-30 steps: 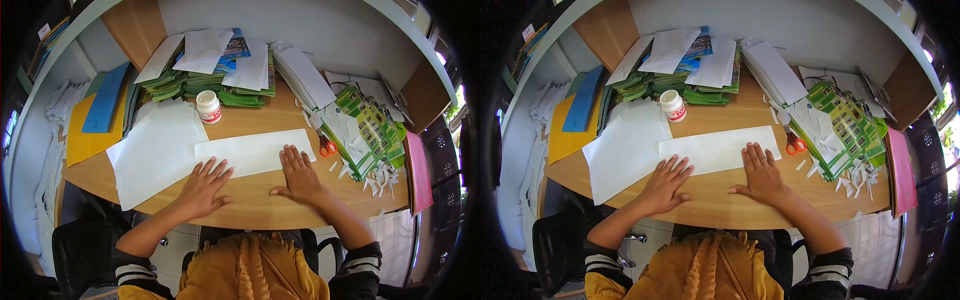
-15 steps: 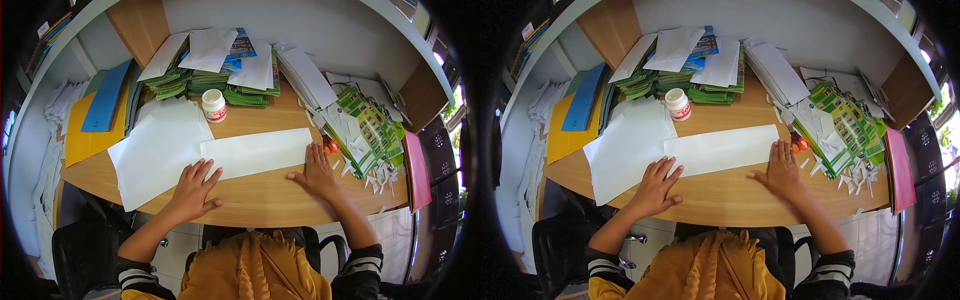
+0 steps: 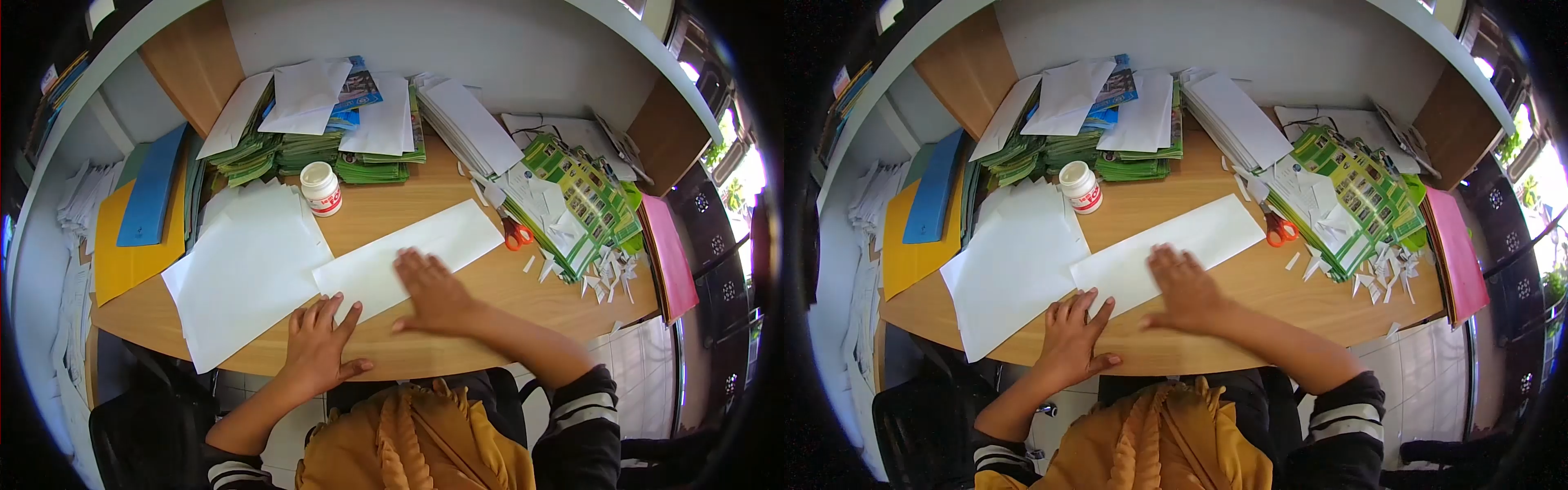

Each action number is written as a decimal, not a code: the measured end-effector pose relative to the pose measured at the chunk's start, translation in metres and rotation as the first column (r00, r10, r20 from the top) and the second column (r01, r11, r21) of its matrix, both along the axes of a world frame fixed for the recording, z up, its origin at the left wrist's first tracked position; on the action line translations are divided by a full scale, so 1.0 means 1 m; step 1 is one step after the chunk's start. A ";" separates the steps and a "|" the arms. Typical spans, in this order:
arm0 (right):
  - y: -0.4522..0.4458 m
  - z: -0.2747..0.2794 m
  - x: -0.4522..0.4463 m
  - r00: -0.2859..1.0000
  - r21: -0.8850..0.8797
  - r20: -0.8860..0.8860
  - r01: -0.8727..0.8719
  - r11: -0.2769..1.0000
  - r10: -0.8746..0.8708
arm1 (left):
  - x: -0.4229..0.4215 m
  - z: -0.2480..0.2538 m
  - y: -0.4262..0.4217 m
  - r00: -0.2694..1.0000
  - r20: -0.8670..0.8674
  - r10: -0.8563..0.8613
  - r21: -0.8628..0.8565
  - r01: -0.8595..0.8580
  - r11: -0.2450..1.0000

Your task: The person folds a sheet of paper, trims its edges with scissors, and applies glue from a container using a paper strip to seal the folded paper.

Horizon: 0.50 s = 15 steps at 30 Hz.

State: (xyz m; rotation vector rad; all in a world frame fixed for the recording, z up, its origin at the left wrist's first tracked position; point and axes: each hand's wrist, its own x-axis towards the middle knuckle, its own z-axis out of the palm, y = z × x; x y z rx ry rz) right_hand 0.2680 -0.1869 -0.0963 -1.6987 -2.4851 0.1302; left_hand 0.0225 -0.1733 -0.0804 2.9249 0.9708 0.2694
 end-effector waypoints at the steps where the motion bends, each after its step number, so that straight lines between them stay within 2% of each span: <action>1: -0.001 -0.001 0.016 0.998 0.011 0.025 0.057 0.998 -0.058 | -0.001 0.000 0.000 1.000 -0.001 0.001 -0.003 -0.001 1.000; 3: -0.003 -0.007 0.047 0.992 0.024 0.052 0.114 0.993 -0.115 | -0.001 -0.002 0.000 1.000 0.016 0.000 0.006 0.000 1.000; 5: -0.005 -0.010 0.072 0.961 0.095 0.098 0.248 0.964 -0.257 | -0.001 -0.004 0.000 0.999 0.033 -0.001 0.017 0.000 1.000; 7: -0.007 0.004 0.088 0.932 0.005 0.140 0.337 0.941 -0.335 | 0.000 -0.005 0.000 0.999 0.043 0.001 0.016 -0.002 1.000; 11: -0.011 0.013 0.094 0.922 -0.044 0.130 0.372 0.927 -0.364 | -0.002 -0.006 -0.001 0.998 0.064 0.011 0.021 -0.012 1.000; 15: -0.012 0.006 0.091 0.913 0.038 0.134 0.383 0.923 -0.385 | -0.005 -0.009 0.001 0.990 0.141 -0.024 0.008 0.023 1.000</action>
